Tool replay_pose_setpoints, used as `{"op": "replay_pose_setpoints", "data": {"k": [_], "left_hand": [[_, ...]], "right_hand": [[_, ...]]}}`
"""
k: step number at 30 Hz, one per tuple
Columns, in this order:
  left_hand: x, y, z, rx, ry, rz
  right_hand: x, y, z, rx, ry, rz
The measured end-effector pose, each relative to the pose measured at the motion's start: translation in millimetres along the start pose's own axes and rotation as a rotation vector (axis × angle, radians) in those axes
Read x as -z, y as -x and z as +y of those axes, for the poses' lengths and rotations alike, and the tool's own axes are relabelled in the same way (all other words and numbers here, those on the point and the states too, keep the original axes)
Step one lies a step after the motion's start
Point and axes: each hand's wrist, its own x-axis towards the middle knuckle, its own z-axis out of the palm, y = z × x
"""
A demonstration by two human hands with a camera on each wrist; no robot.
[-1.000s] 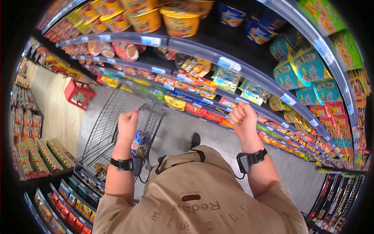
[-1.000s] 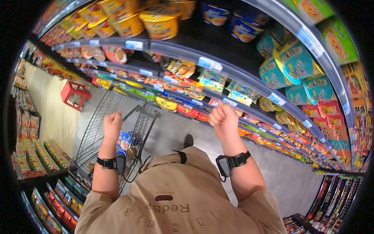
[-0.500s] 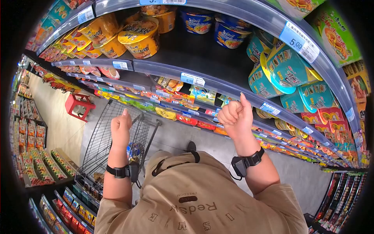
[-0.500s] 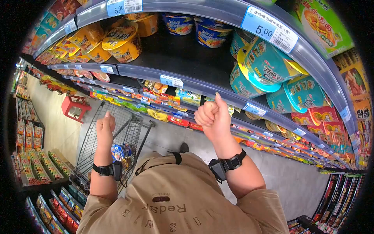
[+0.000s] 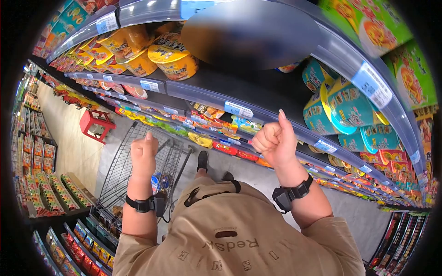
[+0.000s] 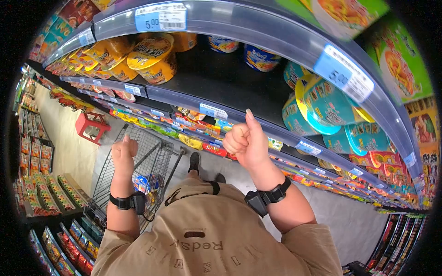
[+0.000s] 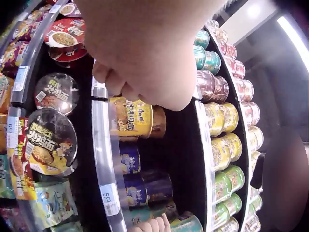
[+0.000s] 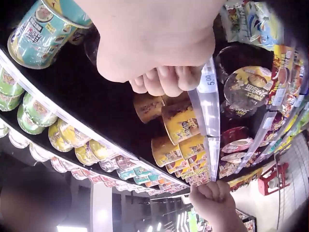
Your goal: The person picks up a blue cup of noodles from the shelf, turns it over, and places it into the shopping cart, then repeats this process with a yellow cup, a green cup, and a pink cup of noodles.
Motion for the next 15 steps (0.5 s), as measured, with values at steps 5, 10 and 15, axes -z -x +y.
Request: {"op": "replay_pose_setpoints", "data": {"k": [5,10,15], "left_hand": [[10,-36,12,-0.081,0.028,0.027],[8,-89,34,-0.122,0.051,0.005],[10,-132,22,-0.133,0.108,-0.053]], "right_hand": [[-27,-37,1,0.085,0.234,0.101],[-47,-80,4,0.222,0.436,0.140],[-50,-123,2,0.257,0.617,0.051]]}}
